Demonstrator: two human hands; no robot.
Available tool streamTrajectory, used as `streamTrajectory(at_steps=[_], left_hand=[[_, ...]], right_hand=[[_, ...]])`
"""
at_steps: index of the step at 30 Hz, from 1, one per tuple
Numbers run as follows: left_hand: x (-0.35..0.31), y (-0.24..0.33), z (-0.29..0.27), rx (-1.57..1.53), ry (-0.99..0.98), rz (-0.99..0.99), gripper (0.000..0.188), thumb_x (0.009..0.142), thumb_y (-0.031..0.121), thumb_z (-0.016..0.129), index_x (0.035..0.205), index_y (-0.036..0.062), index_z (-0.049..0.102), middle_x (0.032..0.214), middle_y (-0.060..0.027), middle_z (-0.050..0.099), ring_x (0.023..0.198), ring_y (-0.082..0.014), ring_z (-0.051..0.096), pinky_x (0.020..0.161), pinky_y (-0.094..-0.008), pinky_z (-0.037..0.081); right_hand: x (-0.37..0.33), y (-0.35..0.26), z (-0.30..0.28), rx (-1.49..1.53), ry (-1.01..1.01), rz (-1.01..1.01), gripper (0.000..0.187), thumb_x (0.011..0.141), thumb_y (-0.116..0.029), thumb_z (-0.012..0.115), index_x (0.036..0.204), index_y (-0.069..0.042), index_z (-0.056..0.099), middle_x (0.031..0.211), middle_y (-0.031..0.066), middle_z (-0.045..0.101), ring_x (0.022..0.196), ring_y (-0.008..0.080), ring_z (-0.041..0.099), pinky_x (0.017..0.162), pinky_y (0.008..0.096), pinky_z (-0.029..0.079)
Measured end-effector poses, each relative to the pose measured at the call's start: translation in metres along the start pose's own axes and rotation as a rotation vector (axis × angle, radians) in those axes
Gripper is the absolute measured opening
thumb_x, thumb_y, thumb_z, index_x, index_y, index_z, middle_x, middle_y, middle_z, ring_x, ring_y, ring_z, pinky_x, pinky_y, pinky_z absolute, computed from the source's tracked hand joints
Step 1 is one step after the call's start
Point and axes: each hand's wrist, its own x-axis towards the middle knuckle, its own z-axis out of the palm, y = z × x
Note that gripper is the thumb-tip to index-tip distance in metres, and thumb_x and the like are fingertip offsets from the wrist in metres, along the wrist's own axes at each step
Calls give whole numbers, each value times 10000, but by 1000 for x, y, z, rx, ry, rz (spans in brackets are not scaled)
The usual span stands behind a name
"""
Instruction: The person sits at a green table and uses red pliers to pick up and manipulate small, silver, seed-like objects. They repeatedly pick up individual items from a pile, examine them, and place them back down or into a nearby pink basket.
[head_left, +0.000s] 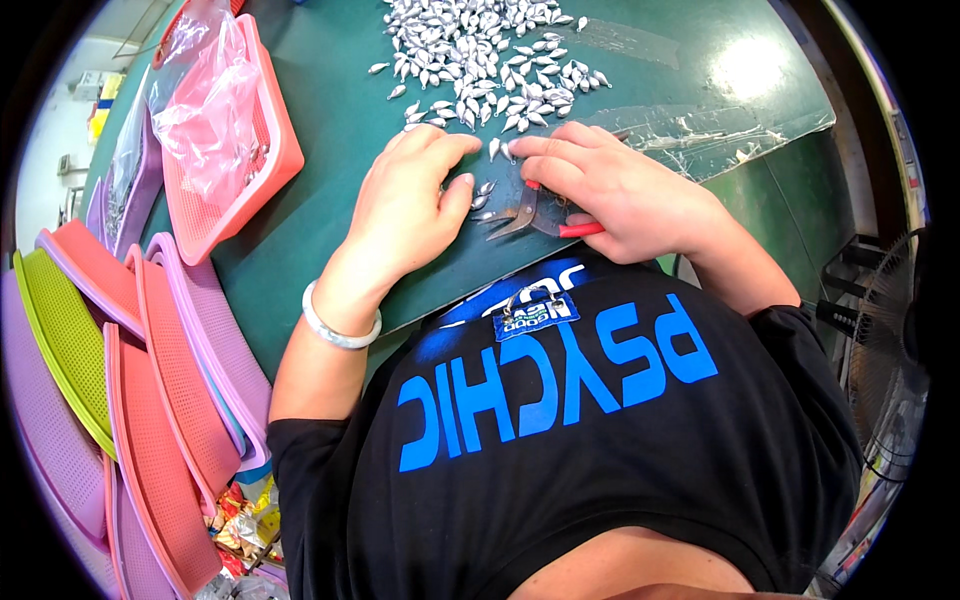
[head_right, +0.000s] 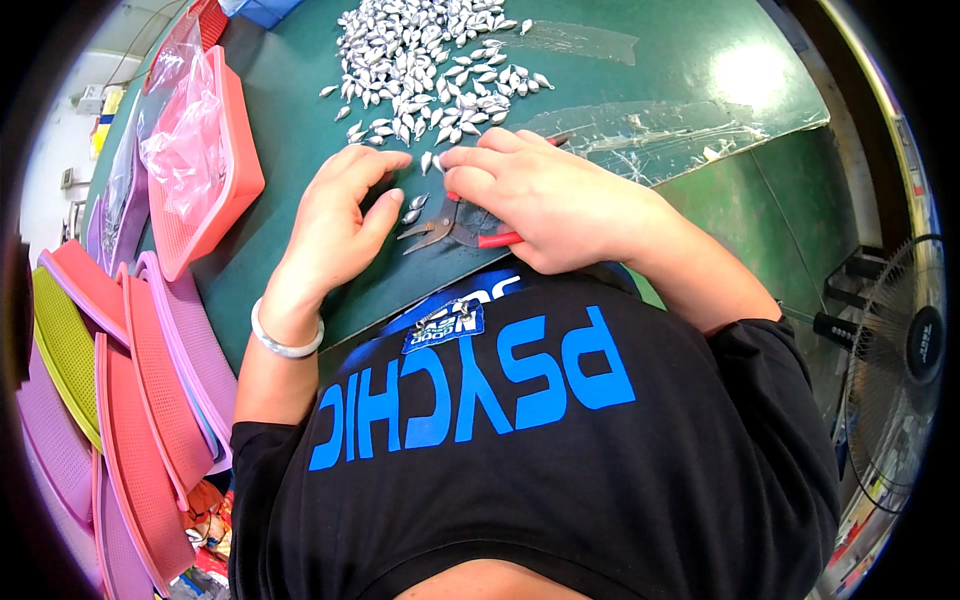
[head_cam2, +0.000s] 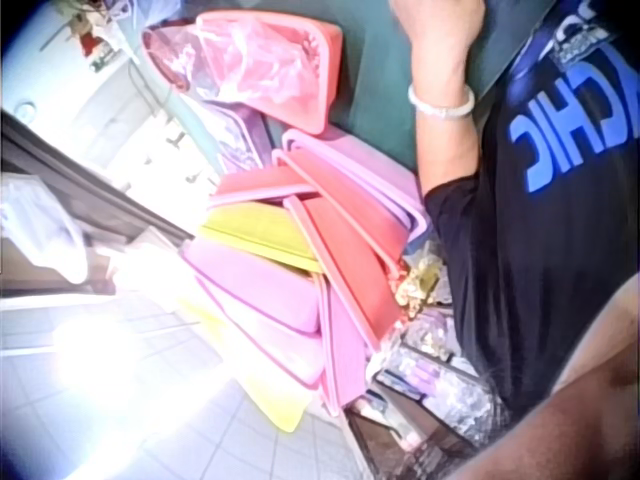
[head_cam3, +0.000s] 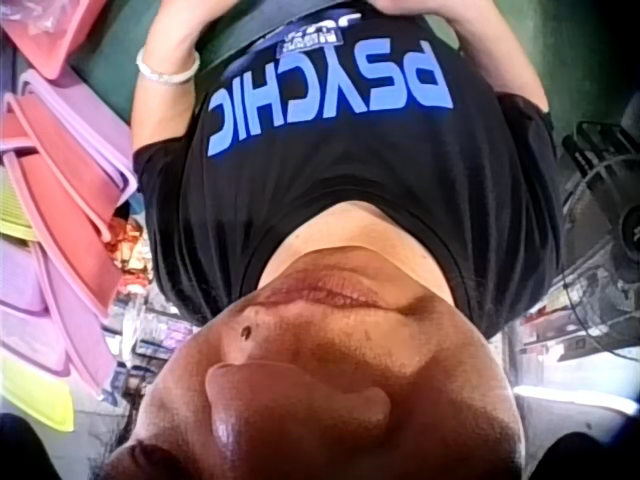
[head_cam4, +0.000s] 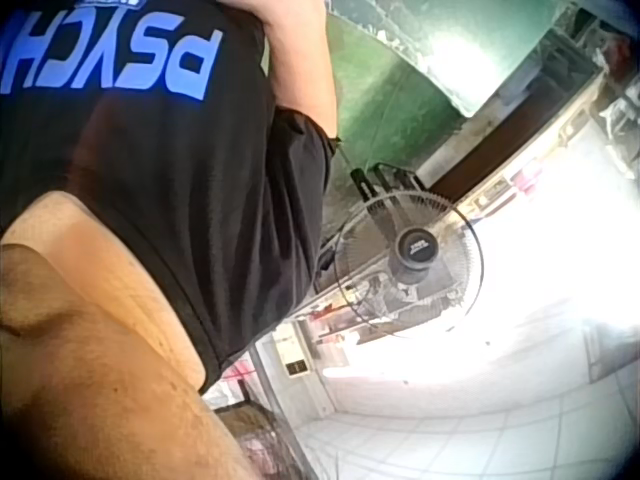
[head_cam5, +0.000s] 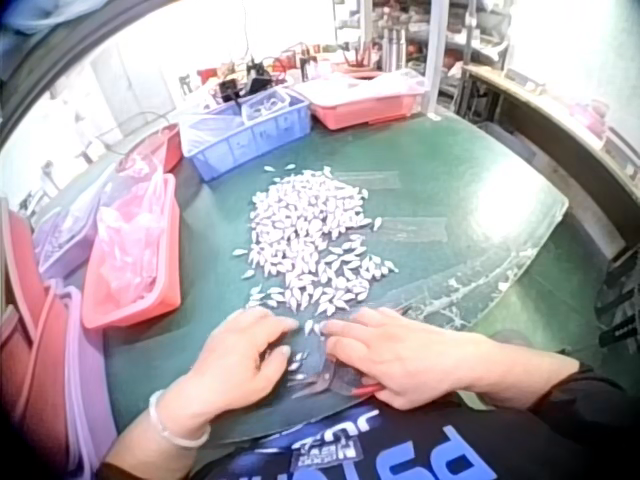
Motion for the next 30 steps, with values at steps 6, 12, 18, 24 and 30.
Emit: streamTrajectory(at_steps=[6,12,18,24,30], left_hand=[[9,1,16,-10,26,-45,264,782,140,695,1016,26,651,858,-112,592,829,-290,583,731,-387,472],[10,-3,17,-70,-30,-105,263,773,143,700,1007,30,659,874,-113,603,860,-295,591,754,-389,477],[11,0,15,-83,-21,-118,254,761,114,687,1004,43,666,867,-111,603,846,-283,595,748,-384,479],[8,1,12,-73,-89,-117,220,759,84,678,974,37,665,838,-98,588,806,-256,583,711,-358,473],[-1,2,-2,-107,-155,-47,171,779,23,654,950,13,654,814,-83,564,728,-194,570,644,-298,460]], right_hand=[[-1,-3,-2,11,-37,-22,563,633,-5,660,1174,-18,505,1332,151,493,1106,357,486,975,427,404],[-3,-1,-1,-1,-5,-9,554,641,-6,661,1173,-21,506,1335,164,487,1113,361,483,973,435,401],[1,-2,0,-1,-29,-11,575,627,-4,671,1178,-7,507,1331,172,483,1143,339,474,967,427,403],[3,-6,1,-20,-76,-47,523,649,-28,661,1152,-3,519,1349,167,485,1140,354,479,971,438,407],[-3,2,-6,5,7,-21,538,629,-9,676,1142,-11,513,1339,170,484,1118,360,488,960,434,412]])
